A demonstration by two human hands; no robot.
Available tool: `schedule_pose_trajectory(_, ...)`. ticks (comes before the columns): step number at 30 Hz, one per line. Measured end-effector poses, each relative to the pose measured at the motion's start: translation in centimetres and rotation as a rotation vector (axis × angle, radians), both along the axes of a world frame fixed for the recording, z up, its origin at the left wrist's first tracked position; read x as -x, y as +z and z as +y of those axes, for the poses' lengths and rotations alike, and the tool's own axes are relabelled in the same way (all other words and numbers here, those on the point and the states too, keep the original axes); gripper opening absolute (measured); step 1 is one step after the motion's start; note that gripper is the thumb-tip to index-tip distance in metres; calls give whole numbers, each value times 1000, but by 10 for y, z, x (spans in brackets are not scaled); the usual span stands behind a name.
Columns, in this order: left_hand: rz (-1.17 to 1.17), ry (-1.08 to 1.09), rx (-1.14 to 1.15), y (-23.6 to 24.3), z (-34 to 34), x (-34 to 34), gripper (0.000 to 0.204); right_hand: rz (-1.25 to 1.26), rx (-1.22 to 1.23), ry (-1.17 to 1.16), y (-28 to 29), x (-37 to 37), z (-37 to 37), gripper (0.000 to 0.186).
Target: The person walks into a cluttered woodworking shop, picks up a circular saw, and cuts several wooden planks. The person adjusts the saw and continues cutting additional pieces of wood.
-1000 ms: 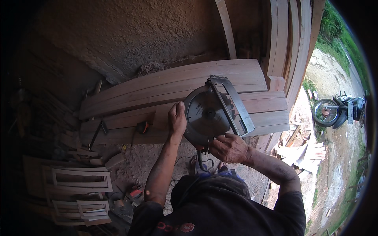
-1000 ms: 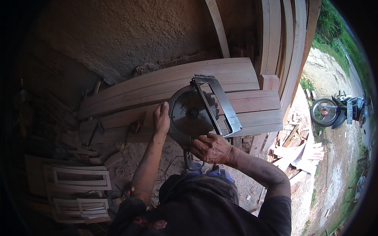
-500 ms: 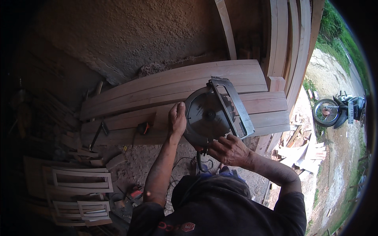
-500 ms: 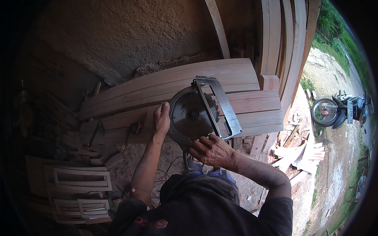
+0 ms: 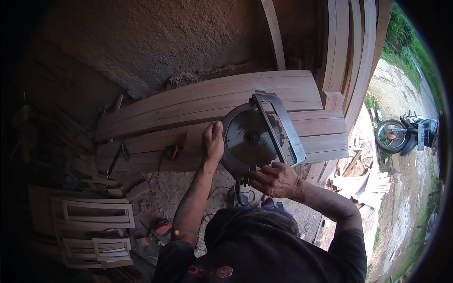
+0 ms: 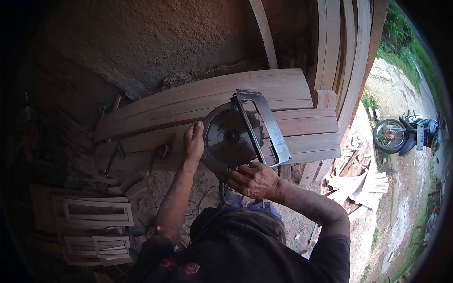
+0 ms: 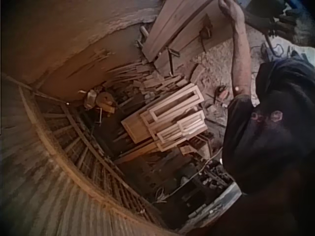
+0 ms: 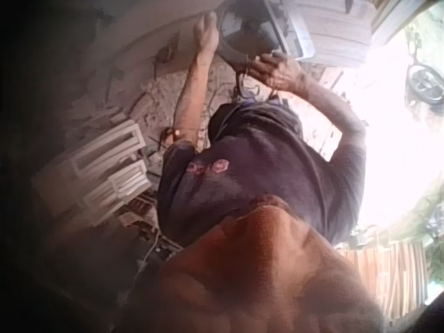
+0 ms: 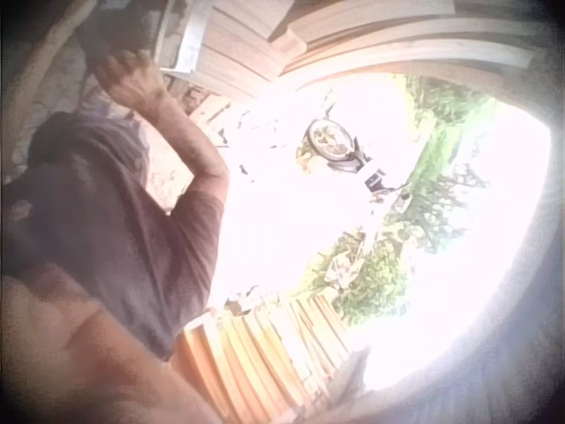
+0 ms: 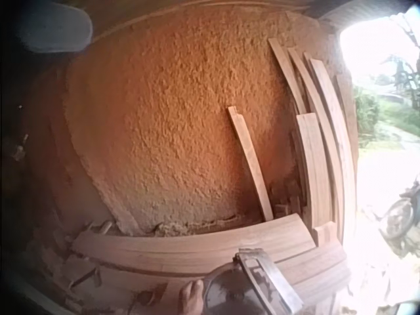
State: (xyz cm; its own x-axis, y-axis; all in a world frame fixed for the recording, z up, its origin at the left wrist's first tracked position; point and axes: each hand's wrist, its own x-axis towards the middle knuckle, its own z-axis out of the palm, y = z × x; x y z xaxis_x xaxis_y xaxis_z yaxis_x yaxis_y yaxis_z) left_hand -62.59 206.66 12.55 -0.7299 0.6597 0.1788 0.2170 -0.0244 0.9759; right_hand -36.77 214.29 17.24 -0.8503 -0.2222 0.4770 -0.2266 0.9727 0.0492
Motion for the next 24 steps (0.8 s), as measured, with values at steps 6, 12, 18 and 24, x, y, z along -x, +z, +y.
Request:
schedule_pose_trajectory(6,-46,-14,-63,1,1,-2,33,2,-21,-5,3,0,0,13)
schedule_pose_trajectory(12,-71,-2,-63,-2,1,-1,32,10,-39,-3,3,1,0,10)
schedule_pose_trajectory(18,-49,36,-44,-1,1,-3,33,17,-41,-7,2,1,0,10)
schedule_pose_trajectory(24,-72,-28,-81,-1,2,0,35,37,-35,-10,-1,3,-1,11)
